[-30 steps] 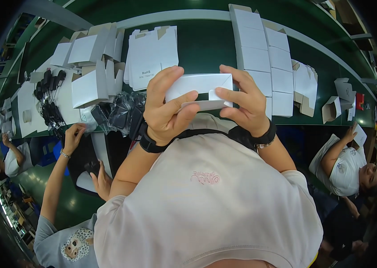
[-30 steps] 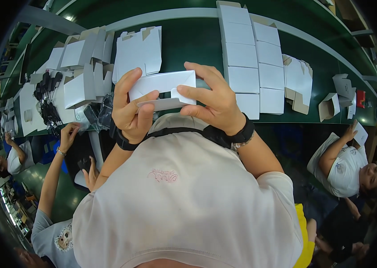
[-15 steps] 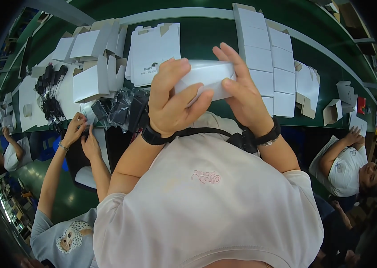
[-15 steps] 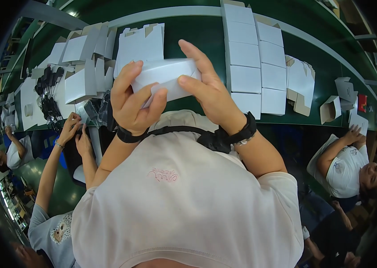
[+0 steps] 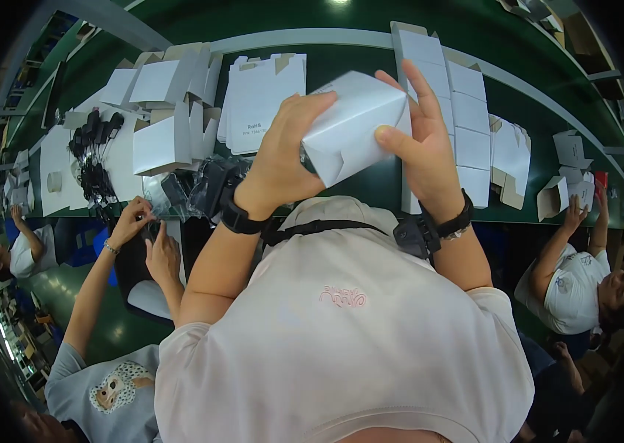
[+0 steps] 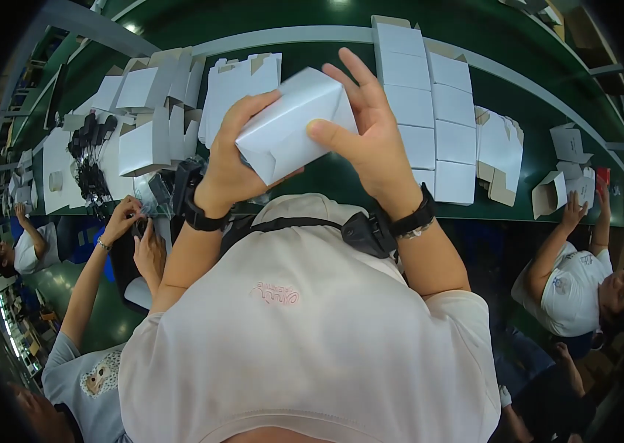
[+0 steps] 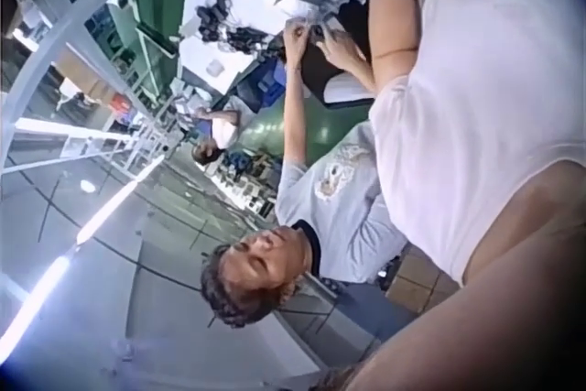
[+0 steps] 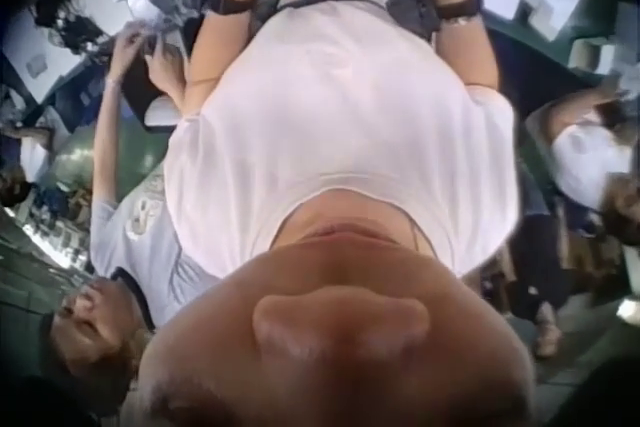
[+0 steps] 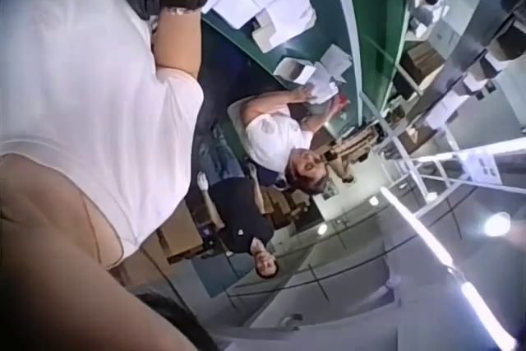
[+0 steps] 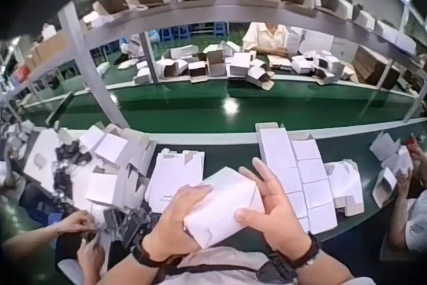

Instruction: The person folds a white cardboard box by hand, places it onto a stack on the table, and then picks up a flat cardboard sheet to fold into another box.

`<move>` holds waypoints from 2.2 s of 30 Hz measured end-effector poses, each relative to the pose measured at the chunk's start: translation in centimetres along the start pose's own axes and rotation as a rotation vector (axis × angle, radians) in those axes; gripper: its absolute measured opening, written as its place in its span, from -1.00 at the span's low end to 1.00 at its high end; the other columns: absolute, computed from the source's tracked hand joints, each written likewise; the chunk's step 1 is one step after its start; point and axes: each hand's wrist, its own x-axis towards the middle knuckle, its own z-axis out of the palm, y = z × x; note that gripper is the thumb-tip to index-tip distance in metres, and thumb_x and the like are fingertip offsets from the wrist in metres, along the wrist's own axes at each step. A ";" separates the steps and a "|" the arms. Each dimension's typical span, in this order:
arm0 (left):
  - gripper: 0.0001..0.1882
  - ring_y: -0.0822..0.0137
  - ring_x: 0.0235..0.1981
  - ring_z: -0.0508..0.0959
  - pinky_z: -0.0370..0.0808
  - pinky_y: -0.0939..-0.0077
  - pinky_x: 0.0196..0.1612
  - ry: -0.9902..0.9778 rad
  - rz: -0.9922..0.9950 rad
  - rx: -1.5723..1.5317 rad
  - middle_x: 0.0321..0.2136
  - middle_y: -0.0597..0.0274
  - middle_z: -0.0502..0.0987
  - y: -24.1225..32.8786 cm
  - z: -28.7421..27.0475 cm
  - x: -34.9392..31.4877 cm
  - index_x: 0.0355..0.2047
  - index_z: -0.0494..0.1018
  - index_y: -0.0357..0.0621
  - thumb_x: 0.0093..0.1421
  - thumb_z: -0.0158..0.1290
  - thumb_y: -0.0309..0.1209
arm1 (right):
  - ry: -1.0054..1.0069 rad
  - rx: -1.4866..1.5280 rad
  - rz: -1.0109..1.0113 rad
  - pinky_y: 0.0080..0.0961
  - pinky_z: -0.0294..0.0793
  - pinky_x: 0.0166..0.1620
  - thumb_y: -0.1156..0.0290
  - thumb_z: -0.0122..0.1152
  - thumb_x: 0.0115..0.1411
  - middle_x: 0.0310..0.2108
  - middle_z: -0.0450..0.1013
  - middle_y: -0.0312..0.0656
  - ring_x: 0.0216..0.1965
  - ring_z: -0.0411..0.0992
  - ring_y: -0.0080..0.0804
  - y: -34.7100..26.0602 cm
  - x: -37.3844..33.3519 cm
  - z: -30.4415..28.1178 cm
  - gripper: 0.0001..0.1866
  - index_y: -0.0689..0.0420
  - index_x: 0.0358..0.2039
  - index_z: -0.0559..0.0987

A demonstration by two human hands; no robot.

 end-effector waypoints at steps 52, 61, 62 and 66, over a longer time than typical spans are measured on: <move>-0.08 0.07 -0.04 0.36 0.36 0.29 -0.01 0.234 0.182 0.214 -0.03 0.01 0.29 -0.9 1.4 -0.7 -0.02 0.08 -0.03 -0.36 0.41 -0.28 | 0.008 -0.015 -0.047 -0.46 0.54 -0.29 0.40 0.18 0.05 -0.01 0.19 -0.01 -0.10 0.35 -0.31 -0.1 -0.3 2.1 -0.20 0.10 0.22 -0.04; -0.11 0.05 -0.02 0.35 0.17 0.13 0.12 0.184 0.166 0.228 0.00 -0.01 0.29 -0.8 1.9 -1.2 0.00 0.07 -0.06 -0.29 0.38 -0.26 | 0.057 -0.263 -0.047 -0.55 0.53 -0.34 0.37 0.34 -0.09 0.00 0.20 -0.02 -0.06 0.34 -0.34 1.9 0.2 1.2 -0.16 0.18 0.14 0.07; -0.12 0.05 -0.02 0.35 0.16 0.12 0.12 0.222 0.154 0.258 -0.01 -0.01 0.29 -0.9 1.9 -1.0 0.00 0.07 -0.07 -0.28 0.37 -0.28 | 0.012 -0.271 -0.233 -0.59 0.53 -0.39 0.37 0.38 -0.14 0.04 0.15 -0.02 -0.03 0.31 -0.33 2.3 0.3 1.4 -0.07 0.15 0.17 0.01; -0.20 0.08 0.00 0.35 0.08 0.02 0.11 0.229 0.176 0.240 -0.01 0.08 0.31 -0.7 1.4 -1.0 -0.04 0.14 -0.01 -0.28 0.36 -0.28 | 0.042 0.003 0.056 -0.47 0.46 -0.16 0.42 0.37 -0.18 0.04 0.13 -0.06 0.03 0.24 -0.27 0.4 0.1 2.9 0.00 0.04 0.20 -0.06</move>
